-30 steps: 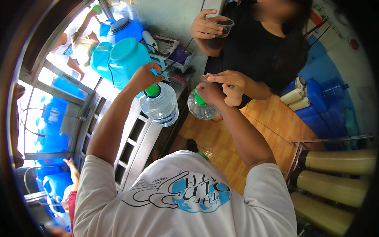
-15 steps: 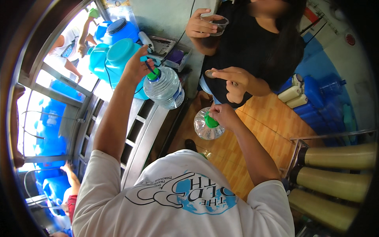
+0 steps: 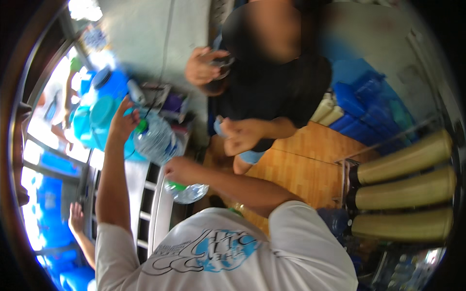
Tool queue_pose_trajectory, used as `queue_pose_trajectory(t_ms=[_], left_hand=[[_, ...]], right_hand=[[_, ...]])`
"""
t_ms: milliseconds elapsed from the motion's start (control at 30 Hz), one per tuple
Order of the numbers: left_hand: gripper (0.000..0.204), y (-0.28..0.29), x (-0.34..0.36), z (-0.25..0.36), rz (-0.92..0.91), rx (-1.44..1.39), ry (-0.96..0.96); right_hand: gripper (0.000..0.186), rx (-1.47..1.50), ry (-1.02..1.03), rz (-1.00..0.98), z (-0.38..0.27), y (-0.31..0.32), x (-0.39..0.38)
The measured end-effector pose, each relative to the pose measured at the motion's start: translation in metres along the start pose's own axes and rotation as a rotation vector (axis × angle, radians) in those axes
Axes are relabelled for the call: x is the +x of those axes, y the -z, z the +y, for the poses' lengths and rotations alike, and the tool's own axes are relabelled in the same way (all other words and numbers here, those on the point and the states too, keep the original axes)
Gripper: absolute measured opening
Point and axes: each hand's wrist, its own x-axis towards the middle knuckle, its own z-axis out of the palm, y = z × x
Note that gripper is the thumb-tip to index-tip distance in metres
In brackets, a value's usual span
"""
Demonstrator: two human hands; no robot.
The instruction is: The person fills several large blue plastic water containers and smaller bottles from a tap at a service counter. They place containers under the spout, open and close caps, and hand filled containers to customers. The person also uses a handheld device to treat the water in one container.
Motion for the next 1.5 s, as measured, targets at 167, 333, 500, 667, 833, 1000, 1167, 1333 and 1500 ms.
queue_pose_trajectory(t_ms=[167,333,500,667,833,1000,1167,1333,1500], left_hand=[[0.063,-0.015,0.001,-0.002,-0.046,0.109,0.053],[0.054,-0.02,-0.007,-0.008,-0.143,0.123,0.063],[0.056,-0.007,-0.014,-0.015,-0.116,0.154,0.037],[0.048,-0.034,-0.045,-0.056,-0.382,0.514,-0.702],[0.052,-0.092,-0.13,-0.071,-0.649,0.713,-0.613],[0.044,-0.116,-0.127,-0.078,-0.751,0.579,-0.539],[0.032,-0.124,-0.164,-0.076,-0.738,0.133,-0.316],[0.024,-0.111,-0.183,-0.07,-0.542,0.228,-0.322],[0.017,-0.008,-0.155,-0.053,0.119,0.122,-0.522]], right_hand=[[0.017,0.096,-0.068,-0.002,0.002,-0.038,0.064],[0.017,0.041,-0.093,0.124,0.006,-0.066,0.104],[0.018,0.019,-0.049,0.175,0.03,-0.069,0.12],[0.021,-0.354,0.298,0.441,0.079,-0.094,0.123],[0.026,0.177,-0.216,0.015,0.009,-0.06,0.105],[0.033,0.016,0.207,0.42,0.056,-0.083,0.075],[0.04,0.332,0.028,0.324,0.064,-0.099,0.067],[0.05,0.193,0.028,0.473,0.063,-0.102,0.065],[0.094,0.681,-0.448,0.211,0.115,-0.112,0.016]])
